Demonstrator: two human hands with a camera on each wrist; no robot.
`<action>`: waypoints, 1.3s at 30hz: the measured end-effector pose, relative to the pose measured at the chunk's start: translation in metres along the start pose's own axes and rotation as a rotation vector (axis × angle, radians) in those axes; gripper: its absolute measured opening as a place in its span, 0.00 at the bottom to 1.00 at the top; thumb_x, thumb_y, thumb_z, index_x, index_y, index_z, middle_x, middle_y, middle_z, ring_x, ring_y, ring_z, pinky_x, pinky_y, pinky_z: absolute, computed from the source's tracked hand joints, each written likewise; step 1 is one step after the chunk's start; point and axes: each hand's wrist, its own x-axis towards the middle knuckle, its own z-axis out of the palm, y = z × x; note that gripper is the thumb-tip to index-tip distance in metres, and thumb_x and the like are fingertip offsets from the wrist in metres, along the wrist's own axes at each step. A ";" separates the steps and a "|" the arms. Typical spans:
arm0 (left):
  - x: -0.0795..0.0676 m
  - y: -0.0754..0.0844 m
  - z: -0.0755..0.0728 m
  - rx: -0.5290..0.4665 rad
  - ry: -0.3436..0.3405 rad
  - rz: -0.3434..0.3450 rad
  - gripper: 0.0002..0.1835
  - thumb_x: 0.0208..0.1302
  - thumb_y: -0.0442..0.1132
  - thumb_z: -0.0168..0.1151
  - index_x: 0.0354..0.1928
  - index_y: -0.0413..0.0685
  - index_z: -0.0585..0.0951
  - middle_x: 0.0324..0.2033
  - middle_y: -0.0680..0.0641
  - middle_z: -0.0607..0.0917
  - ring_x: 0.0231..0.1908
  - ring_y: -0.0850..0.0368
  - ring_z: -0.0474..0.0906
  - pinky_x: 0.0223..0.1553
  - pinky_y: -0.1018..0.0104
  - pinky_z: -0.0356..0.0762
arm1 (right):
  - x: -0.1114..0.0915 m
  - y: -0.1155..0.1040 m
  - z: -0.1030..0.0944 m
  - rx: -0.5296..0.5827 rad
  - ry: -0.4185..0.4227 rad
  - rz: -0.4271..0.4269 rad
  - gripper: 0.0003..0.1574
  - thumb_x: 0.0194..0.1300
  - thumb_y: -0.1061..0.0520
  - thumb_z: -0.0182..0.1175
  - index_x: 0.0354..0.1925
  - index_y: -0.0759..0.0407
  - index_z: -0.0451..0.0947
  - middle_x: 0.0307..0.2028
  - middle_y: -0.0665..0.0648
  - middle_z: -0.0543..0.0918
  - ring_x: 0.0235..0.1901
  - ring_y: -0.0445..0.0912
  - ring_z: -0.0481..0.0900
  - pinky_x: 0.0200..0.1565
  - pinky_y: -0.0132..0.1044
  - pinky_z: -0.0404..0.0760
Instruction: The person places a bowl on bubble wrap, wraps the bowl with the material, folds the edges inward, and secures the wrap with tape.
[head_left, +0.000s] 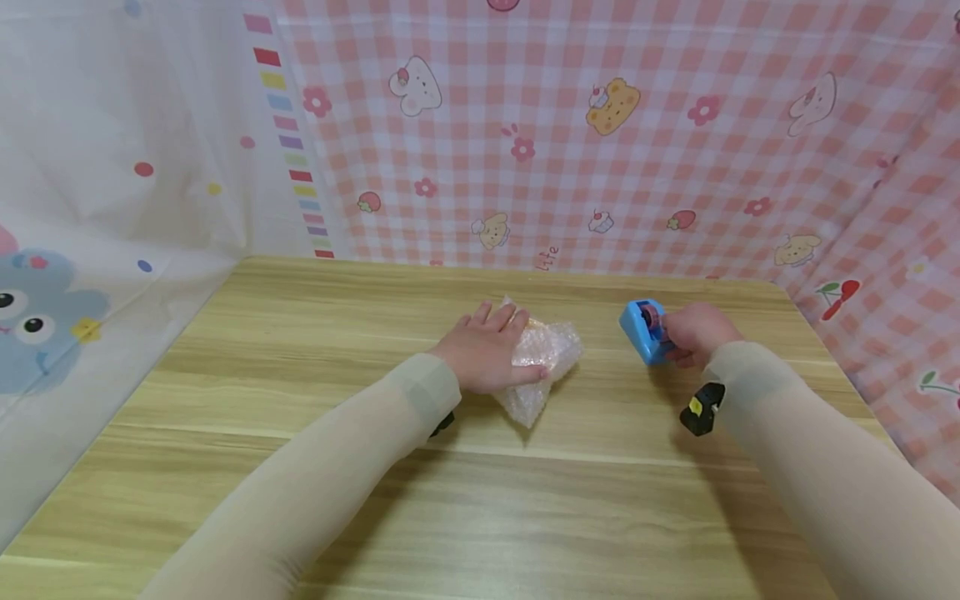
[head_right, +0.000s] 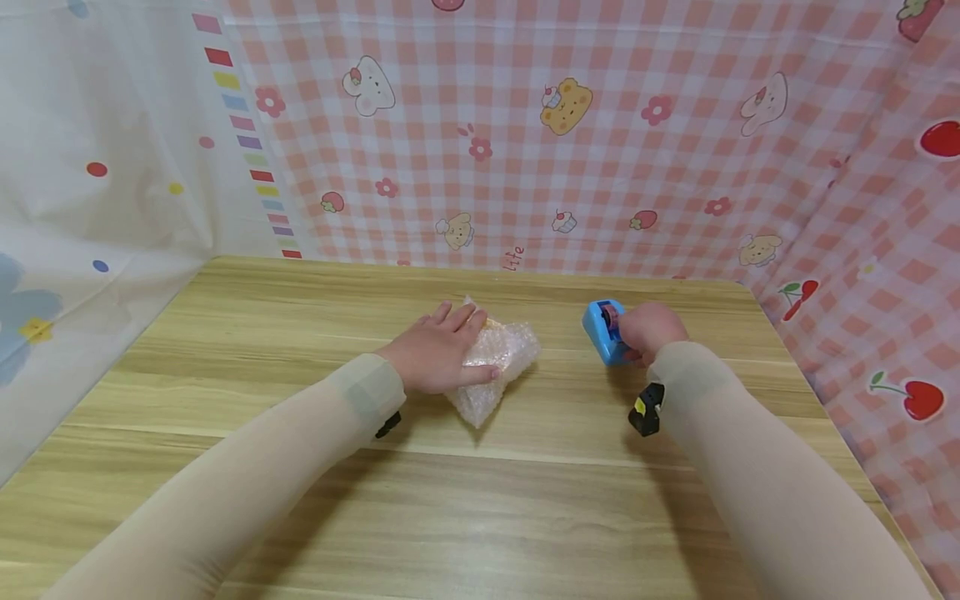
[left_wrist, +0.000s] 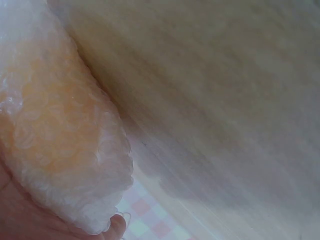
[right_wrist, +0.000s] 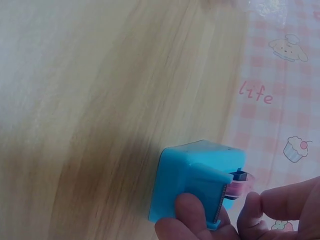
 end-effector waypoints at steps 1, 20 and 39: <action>0.000 0.000 0.000 0.001 0.001 0.001 0.58 0.68 0.83 0.36 0.86 0.50 0.45 0.86 0.43 0.46 0.83 0.33 0.43 0.81 0.36 0.52 | -0.001 0.000 0.000 0.004 -0.004 -0.003 0.36 0.82 0.53 0.38 0.73 0.81 0.58 0.69 0.77 0.68 0.63 0.65 0.77 0.67 0.57 0.79; 0.000 -0.001 0.000 0.012 0.005 0.006 0.59 0.68 0.84 0.35 0.86 0.50 0.45 0.86 0.43 0.47 0.83 0.33 0.44 0.80 0.35 0.53 | -0.005 0.001 0.000 0.185 -0.050 -0.032 0.25 0.81 0.57 0.42 0.66 0.74 0.66 0.65 0.68 0.69 0.48 0.52 0.82 0.56 0.45 0.88; 0.000 0.000 0.000 -0.011 -0.009 -0.003 0.58 0.68 0.83 0.36 0.86 0.51 0.43 0.86 0.43 0.45 0.84 0.33 0.42 0.81 0.36 0.51 | -0.002 0.007 0.011 0.268 -0.001 -0.072 0.27 0.86 0.49 0.39 0.69 0.66 0.64 0.42 0.47 0.83 0.40 0.45 0.76 0.43 0.35 0.82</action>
